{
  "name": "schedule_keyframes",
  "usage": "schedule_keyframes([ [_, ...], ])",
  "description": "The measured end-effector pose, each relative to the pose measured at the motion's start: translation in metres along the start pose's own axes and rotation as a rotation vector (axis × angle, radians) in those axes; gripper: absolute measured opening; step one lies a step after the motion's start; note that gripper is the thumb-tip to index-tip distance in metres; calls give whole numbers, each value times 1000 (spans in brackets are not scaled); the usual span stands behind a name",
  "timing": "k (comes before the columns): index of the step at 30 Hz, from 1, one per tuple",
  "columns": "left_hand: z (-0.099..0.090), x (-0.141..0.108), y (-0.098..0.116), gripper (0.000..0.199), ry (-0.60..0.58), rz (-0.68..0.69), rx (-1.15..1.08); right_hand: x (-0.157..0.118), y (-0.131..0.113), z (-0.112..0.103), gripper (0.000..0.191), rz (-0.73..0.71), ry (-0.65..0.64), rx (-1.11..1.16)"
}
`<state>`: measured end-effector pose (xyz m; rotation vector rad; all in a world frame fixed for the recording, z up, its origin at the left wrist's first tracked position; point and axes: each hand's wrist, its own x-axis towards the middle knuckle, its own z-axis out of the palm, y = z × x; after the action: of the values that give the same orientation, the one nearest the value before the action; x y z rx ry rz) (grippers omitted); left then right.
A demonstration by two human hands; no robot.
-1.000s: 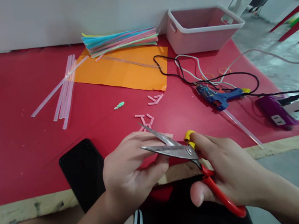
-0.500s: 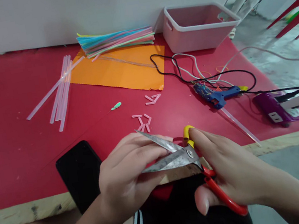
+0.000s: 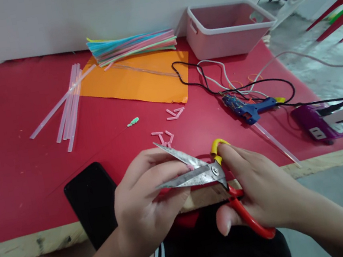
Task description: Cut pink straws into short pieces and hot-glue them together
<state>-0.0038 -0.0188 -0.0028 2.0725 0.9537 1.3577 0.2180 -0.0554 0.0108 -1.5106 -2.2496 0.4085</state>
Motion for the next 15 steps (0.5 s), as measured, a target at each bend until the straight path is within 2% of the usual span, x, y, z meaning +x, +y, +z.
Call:
schedule_keyframes([
  [5,-2,0,1,21,-27,-8,-10,-1,-1,-2,84,22,-71,48],
  [15,-3,3,7,15,-65,7,76,-1,-2,-2,82,48,-105,32],
])
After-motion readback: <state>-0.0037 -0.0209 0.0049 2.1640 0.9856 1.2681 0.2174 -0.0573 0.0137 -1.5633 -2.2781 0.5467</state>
